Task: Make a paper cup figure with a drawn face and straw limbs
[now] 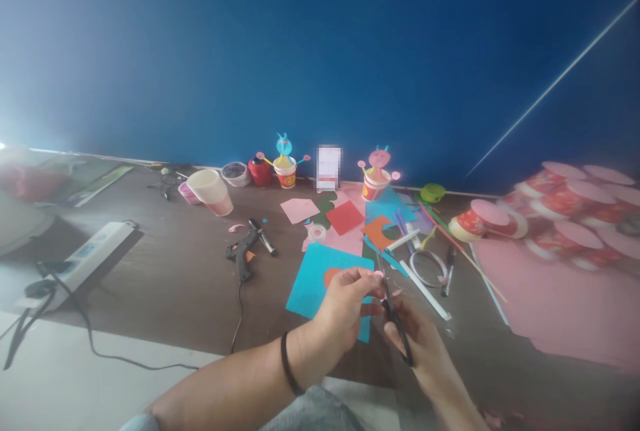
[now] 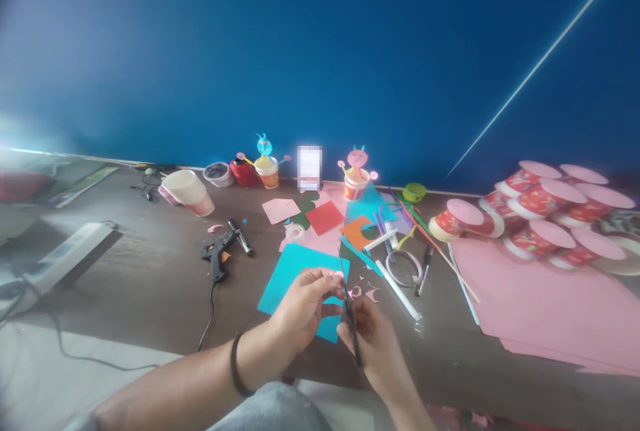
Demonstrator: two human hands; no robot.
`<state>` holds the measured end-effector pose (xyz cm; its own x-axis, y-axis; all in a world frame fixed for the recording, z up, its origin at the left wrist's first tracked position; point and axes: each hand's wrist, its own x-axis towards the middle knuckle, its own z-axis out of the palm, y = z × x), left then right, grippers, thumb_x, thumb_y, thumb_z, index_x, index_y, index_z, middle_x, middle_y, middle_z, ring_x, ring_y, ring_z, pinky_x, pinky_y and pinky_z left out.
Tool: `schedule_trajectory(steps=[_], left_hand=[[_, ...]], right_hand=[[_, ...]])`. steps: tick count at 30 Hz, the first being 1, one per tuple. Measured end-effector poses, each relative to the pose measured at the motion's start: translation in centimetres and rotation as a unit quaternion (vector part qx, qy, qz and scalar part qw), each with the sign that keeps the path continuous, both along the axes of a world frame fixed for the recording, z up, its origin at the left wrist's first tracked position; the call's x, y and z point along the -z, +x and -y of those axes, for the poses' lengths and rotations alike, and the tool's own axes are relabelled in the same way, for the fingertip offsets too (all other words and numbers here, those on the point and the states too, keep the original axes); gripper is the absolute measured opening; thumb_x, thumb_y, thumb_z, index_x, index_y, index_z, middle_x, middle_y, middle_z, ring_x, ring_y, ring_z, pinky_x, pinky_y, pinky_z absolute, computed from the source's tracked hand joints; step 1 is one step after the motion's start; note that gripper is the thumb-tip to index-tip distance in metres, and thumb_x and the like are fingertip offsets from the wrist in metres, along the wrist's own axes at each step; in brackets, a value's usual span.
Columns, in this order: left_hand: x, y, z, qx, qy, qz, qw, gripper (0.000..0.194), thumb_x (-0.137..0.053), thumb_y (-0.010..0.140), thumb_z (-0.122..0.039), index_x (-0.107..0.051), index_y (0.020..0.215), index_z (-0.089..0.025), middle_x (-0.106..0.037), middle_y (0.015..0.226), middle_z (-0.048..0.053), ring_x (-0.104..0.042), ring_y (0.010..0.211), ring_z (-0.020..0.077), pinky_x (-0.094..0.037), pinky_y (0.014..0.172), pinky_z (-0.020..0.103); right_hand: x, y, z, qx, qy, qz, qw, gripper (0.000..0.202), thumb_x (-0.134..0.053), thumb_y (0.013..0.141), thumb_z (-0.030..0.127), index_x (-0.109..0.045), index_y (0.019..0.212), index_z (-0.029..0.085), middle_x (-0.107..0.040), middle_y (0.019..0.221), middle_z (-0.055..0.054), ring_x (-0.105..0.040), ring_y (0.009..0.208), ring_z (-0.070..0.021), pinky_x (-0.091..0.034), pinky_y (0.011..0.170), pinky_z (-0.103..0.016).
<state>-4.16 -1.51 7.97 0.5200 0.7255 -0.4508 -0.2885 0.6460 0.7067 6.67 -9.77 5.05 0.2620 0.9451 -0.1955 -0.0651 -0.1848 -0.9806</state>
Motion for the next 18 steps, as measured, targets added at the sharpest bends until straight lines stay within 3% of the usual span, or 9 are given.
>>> schedule_trajectory(steps=[4, 8, 18], left_hand=[[-0.1, 0.2, 0.1, -0.001, 0.003, -0.006, 1.0, 0.026, -0.071, 0.067, -0.034, -0.057, 0.068, -0.012, -0.056, 0.065, 0.002, -0.054, 0.063, 0.0118, -0.044, 0.055, 0.022], [0.0, 0.3, 0.0, -0.006, 0.005, -0.004, 1.0, 0.025, -0.071, 0.067, -0.034, -0.056, 0.068, -0.013, -0.055, 0.064, 0.002, -0.054, 0.062, 0.012, -0.044, 0.054, 0.023], [0.1, 0.3, 0.0, -0.002, 0.01, -0.01, 1.0, 0.025, -0.071, 0.067, -0.034, -0.057, 0.068, -0.012, -0.056, 0.066, 0.002, -0.055, 0.064, 0.0124, -0.044, 0.055, 0.023]], right_hand=[[-0.7, -0.4, -0.3, 0.027, 0.011, -0.001, 1.0, 0.028, -0.07, 0.065, 0.043, -0.053, 0.069, 0.021, -0.047, 0.06, 0.004, -0.042, 0.053, -0.0116, -0.037, 0.046, -0.023], [-1.0, -0.4, -0.5, 0.01, 0.021, 0.001, 1.0, 0.031, -0.067, 0.067, 0.049, -0.051, 0.069, 0.022, -0.046, 0.058, 0.004, -0.042, 0.051, -0.0119, -0.041, 0.047, -0.024], [0.2, 0.2, 0.0, 0.005, 0.009, -0.013, 1.0, 0.031, -0.069, 0.068, 0.047, -0.054, 0.073, 0.021, -0.051, 0.065, 0.002, -0.05, 0.061, -0.0153, -0.044, 0.055, -0.025]])
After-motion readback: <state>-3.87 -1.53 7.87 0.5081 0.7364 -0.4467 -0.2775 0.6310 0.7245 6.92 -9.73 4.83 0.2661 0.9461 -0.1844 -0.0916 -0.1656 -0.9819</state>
